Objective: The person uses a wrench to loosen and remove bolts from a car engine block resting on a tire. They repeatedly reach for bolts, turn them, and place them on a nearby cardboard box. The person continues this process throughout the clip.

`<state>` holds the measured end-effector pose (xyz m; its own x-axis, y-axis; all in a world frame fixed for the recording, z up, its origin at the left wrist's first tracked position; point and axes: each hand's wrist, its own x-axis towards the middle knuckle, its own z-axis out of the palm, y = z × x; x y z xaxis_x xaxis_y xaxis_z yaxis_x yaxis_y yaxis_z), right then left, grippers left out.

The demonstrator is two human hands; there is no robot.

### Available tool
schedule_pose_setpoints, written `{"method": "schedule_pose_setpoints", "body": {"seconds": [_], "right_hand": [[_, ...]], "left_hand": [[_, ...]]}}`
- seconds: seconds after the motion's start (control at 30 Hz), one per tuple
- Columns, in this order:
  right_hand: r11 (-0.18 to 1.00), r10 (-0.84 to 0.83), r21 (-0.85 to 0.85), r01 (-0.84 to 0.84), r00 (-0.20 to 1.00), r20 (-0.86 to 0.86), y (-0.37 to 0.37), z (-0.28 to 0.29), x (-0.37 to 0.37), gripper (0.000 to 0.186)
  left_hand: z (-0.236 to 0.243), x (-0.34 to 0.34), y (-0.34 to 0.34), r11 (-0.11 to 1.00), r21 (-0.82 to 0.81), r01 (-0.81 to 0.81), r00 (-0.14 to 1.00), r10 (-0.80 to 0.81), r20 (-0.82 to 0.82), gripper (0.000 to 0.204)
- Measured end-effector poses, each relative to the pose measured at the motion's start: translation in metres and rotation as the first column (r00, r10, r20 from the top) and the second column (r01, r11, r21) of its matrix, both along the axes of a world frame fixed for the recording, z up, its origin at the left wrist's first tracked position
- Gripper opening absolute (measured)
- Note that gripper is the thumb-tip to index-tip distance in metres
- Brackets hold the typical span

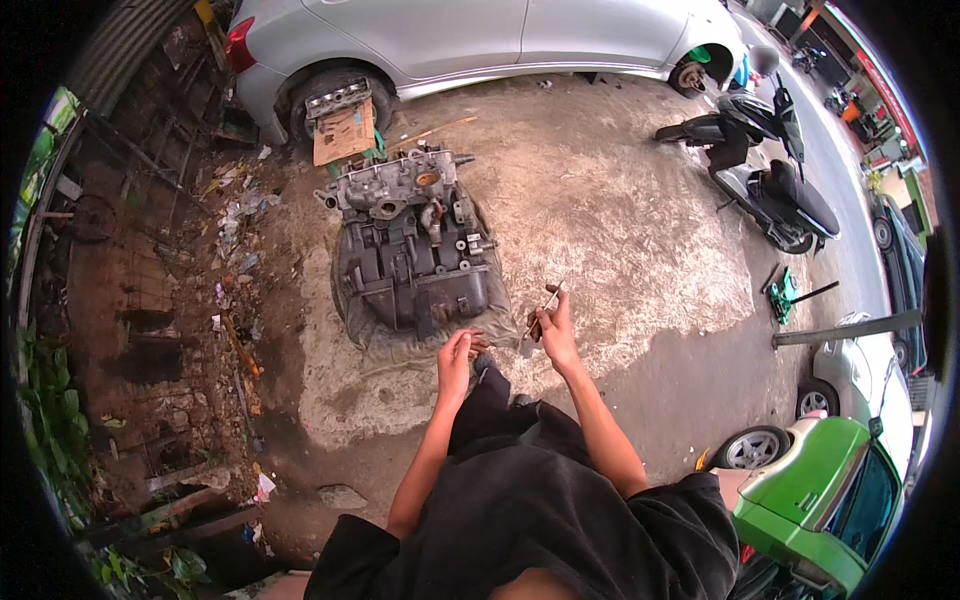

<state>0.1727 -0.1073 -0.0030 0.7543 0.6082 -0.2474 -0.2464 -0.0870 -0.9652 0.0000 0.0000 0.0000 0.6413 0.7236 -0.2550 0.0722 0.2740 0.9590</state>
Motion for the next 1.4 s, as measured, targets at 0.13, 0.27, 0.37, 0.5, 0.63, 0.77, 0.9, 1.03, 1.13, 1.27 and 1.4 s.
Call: {"method": "schedule_pose_setpoints", "body": {"seconds": [0.13, 0.27, 0.37, 0.5, 0.63, 0.77, 0.9, 1.03, 1.13, 1.27, 1.4], "right_hand": [[0.998, 0.042, -0.047, -0.046, 0.997, -0.068, -0.014, -0.007, -0.005, 0.037], [0.997, 0.074, -0.025, -0.077, 0.992, -0.105, 0.022, -0.011, 0.015, 0.032], [0.994, 0.088, -0.047, -0.095, 0.988, -0.125, 0.032, -0.017, 0.019, 0.028], [0.991, 0.092, -0.086, -0.105, 0.985, -0.143, 0.053, -0.025, 0.031, 0.027], [0.992, 0.120, -0.017, -0.126, 0.971, -0.206, 0.068, -0.030, 0.055, 0.029], [0.979, 0.189, -0.027, -0.200, 0.955, -0.229, 0.074, -0.036, 0.083, 0.027], [0.964, 0.236, -0.067, -0.259, 0.940, -0.246, 0.092, -0.054, 0.128, 0.019], [0.895, 0.420, -0.062, -0.442, 0.880, -0.222, 0.120, -0.082, 0.175, 0.020], [0.822, 0.520, -0.101, -0.560, 0.811, -0.270, 0.122, -0.088, 0.212, 0.021], [0.752, 0.596, -0.161, -0.639, 0.764, -0.247, 0.138, -0.098, 0.255, 0.022], [0.684, 0.677, -0.132, -0.717, 0.692, -0.252, 0.152, -0.106, 0.275, 0.021]], "left_hand": [[0.001, -0.006, -0.012, 1.000, 0.004, -0.009, 1.000, 0.009, -0.010, 0.031], [0.007, 0.022, 0.026, 0.995, 0.096, 0.005, 1.000, -0.002, -0.029, 0.032], [0.012, 0.030, 0.033, 0.996, 0.085, -0.007, 0.999, 0.010, -0.036, 0.028], [0.012, 0.041, 0.044, 0.995, 0.103, -0.010, 0.999, 0.014, -0.034, 0.030], [0.007, 0.056, 0.047, 0.991, 0.119, -0.065, 0.997, 0.071, -0.043, 0.031], [0.004, 0.075, 0.048, 0.988, 0.130, -0.080, 0.993, 0.090, -0.077, 0.030], [-0.009, 0.108, 0.052, 0.977, 0.131, -0.166, 0.979, 0.179, -0.093, 0.030], [-0.031, 0.142, 0.053, 0.919, 0.127, -0.372, 0.920, 0.383, -0.080, 0.031], [-0.039, 0.175, 0.030, 0.814, 0.004, -0.580, 0.805, 0.575, -0.146, 0.033], [-0.051, 0.220, 0.010, 0.717, -0.039, -0.696, 0.716, 0.688, -0.119, 0.032], [-0.049, 0.238, -0.009, 0.694, -0.032, -0.719, 0.691, 0.708, -0.145, 0.032]]}}
